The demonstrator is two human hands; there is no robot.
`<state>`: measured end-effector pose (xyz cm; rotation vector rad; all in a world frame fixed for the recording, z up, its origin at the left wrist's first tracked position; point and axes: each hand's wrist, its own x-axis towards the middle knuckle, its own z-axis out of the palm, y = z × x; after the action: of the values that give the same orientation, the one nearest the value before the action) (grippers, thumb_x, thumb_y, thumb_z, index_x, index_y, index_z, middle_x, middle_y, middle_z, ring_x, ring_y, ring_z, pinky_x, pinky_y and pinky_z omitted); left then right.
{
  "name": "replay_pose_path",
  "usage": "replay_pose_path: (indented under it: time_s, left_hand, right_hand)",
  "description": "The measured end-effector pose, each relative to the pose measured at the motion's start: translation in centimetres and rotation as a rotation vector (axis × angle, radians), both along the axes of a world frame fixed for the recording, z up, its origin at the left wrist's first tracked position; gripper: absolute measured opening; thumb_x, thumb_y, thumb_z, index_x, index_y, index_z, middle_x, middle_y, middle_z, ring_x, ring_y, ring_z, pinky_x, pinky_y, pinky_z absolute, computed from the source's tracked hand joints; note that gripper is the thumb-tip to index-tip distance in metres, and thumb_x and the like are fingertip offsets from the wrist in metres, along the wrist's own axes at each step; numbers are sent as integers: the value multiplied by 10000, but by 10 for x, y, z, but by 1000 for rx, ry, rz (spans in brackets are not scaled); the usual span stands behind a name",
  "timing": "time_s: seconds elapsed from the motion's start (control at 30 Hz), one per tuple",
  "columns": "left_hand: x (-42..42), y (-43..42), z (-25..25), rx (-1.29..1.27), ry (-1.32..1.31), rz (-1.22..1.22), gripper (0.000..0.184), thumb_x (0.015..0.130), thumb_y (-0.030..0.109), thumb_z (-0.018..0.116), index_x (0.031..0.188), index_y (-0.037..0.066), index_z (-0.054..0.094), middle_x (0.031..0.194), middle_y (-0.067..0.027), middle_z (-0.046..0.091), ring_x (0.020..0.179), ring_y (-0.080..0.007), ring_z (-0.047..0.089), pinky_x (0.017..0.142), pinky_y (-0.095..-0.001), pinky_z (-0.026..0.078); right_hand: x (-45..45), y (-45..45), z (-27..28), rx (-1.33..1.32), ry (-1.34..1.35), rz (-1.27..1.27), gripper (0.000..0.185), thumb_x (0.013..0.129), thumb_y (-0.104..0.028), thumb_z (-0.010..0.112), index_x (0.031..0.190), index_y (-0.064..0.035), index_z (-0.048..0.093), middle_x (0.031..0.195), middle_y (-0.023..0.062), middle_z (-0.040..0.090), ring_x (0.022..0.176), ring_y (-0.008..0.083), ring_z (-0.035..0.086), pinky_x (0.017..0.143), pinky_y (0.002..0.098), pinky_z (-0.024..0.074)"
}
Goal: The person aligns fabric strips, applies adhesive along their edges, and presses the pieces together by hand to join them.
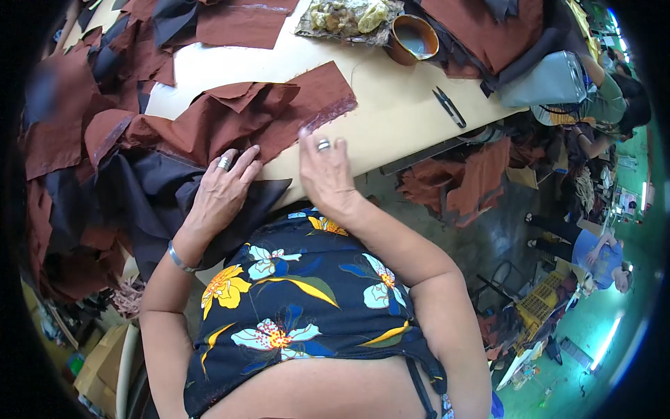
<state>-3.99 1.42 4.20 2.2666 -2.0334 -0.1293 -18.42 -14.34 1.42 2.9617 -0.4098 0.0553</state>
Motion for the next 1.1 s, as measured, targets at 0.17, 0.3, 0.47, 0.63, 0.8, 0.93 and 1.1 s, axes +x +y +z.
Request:
replay_pose_path:
  time_s: [0.17, 0.3, 0.47, 0.63, 0.8, 0.93, 1.1]
  left_hand:
    - [3, 3, -3, -31, 89, 21, 248, 795, 79, 500, 1035, 20, 519, 1268, -151, 484, 1101, -310, 501, 915, -392, 430]
    - [3, 3, 1, -20, 116, 23, 194, 787, 57, 507, 973, 4, 518, 1278, -164, 487, 1127, -318, 489, 939, -387, 427]
    - [4, 7, 0, -53, 102, 32, 133, 790, 47, 497, 908, -11, 517, 1283, -180, 483, 1138, -327, 487, 948, -395, 424]
    - [3, 8, -3, -66, 116, 54, 105, 801, 41, 489, 885, -17, 512, 1273, -192, 489, 1136, -337, 488, 950, -397, 424]
    - [6, 8, -3, -87, 178, 52, 113, 793, 17, 503, 898, -24, 502, 1248, -204, 502, 1127, -343, 496, 933, -391, 436]
    - [9, 12, -3, -110, 241, 81, 153, 803, 27, 486, 943, -25, 521, 1223, -206, 508, 1101, -329, 514, 915, -380, 454]
    - [7, 14, -6, -102, 297, 142, 212, 748, -31, 559, 948, -39, 490, 1234, -215, 504, 1126, -359, 494, 939, -392, 433]
  right_hand:
    - [2, -30, 12, -39, 55, -103, 463, 805, -142, 496, 1255, -31, 490, 969, 69, 538, 922, 192, 535, 815, 398, 371]
    - [-2, -38, 2, -172, 10, 11, 505, 821, -172, 502, 1289, 8, 451, 1008, 56, 509, 973, 180, 512, 841, 407, 358]
    - [1, 0, 5, -39, 39, 146, 506, 811, -146, 494, 1296, -5, 453, 1035, 77, 527, 961, 188, 523, 857, 414, 352]
    - [4, -21, 10, -36, -14, 61, 485, 800, -124, 495, 1277, -39, 472, 971, 65, 531, 897, 188, 546, 844, 401, 351]
    - [5, -29, 4, -97, 7, 60, 528, 818, -137, 494, 1339, -94, 420, 1000, 58, 507, 958, 187, 514, 864, 429, 355]
    - [9, -1, 2, 42, 77, 138, 549, 847, -186, 470, 1377, -76, 377, 1043, 66, 500, 1036, 191, 486, 945, 473, 317]
    - [14, 16, 2, 165, 47, 246, 527, 850, -178, 466, 1359, -63, 393, 1073, 74, 502, 1046, 209, 492, 930, 468, 321]
